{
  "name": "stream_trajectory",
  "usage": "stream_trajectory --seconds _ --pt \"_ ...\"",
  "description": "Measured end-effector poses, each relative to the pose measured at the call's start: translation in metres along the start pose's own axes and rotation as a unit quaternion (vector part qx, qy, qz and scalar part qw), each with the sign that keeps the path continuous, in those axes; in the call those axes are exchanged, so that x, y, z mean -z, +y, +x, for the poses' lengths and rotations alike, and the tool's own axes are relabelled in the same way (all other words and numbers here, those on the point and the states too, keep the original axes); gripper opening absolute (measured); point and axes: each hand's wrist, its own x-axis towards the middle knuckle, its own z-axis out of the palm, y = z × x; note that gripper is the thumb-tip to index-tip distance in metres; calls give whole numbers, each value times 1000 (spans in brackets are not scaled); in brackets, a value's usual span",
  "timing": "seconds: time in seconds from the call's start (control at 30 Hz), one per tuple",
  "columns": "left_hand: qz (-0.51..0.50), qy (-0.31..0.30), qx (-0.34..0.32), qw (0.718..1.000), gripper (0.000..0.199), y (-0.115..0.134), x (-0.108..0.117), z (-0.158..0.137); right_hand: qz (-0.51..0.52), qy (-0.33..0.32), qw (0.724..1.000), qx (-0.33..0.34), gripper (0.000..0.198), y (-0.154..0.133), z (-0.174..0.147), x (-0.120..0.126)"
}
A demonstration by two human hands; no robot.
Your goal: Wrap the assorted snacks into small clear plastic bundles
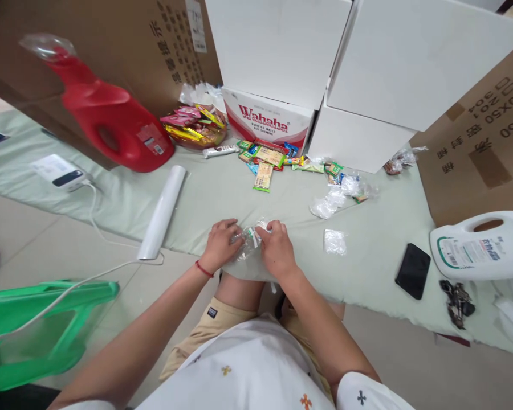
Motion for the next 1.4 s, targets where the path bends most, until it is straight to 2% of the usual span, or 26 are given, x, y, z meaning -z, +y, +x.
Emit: stream_trajectory --seconds 0.07,0.13,0.2,0.27,0.33,0.4,0.47,0.53,0.6,0.67,0.7,0.77,0.83,0.9,0.97,1.03,1.1,1.23,1.3,1.4 --pt "-66 -36 8 997 10 5 8 0 -10 -14 1000 -3 39 -4 -2 2" --pt "-173 -74 55 981 17 12 16 1 -14 -17 1000 2 35 -6 -4 3" --pt "-306 -100 118 939 23 22 20 5 -14 -8 1000 11 34 -8 -5 1" --pt "-421 -116 170 883 25 34 19 10 -9 5 1000 21 34 -8 -5 -2" --pt "-491 -127 206 837 22 46 14 15 6 18 999 31 35 -7 -6 -4" --pt "-529 -122 223 810 12 54 7 17 40 25 998 44 38 -3 -8 -4" --pt "-550 -101 219 799 10 57 -1 17 93 31 994 55 42 2 -10 -1" --pt "-538 -74 202 815 20 57 -8 13 153 29 986 54 51 8 -14 1" --pt "-467 -40 156 870 24 55 -15 8 205 18 978 34 59 13 -18 2" --pt "-340 5 75 937 27 56 -21 1 241 3 970 11 64 16 -22 0" --pt "-267 25 34 963 29 58 -24 -3 253 -2 968 4 65 17 -24 -1" --pt "-132 49 -8 990 32 62 -28 -9 272 -7 962 1 65 19 -28 -3" --pt "-35 62 -9 997 33 66 -31 -13 295 -11 956 4 65 20 -32 -3" --pt "19 80 -22 996 30 67 -33 -13 312 -18 950 5 62 23 -33 1" --pt "34 101 -61 992 26 63 -34 -11 298 5 955 6 51 27 -29 10" --pt "22 95 -96 991 26 57 -36 -6 243 41 969 25 42 32 -19 21" --pt "4 55 -106 993 30 50 -38 0 177 41 981 76 41 37 -6 28" --pt "-21 -26 -87 996 48 33 -39 10 99 -54 977 178 49 46 12 24" --pt "-45 -62 -120 990 57 22 -38 12 86 -77 972 204 55 52 13 15" --pt "-124 -115 -209 963 73 2 -35 16 68 -79 968 227 64 62 9 1"
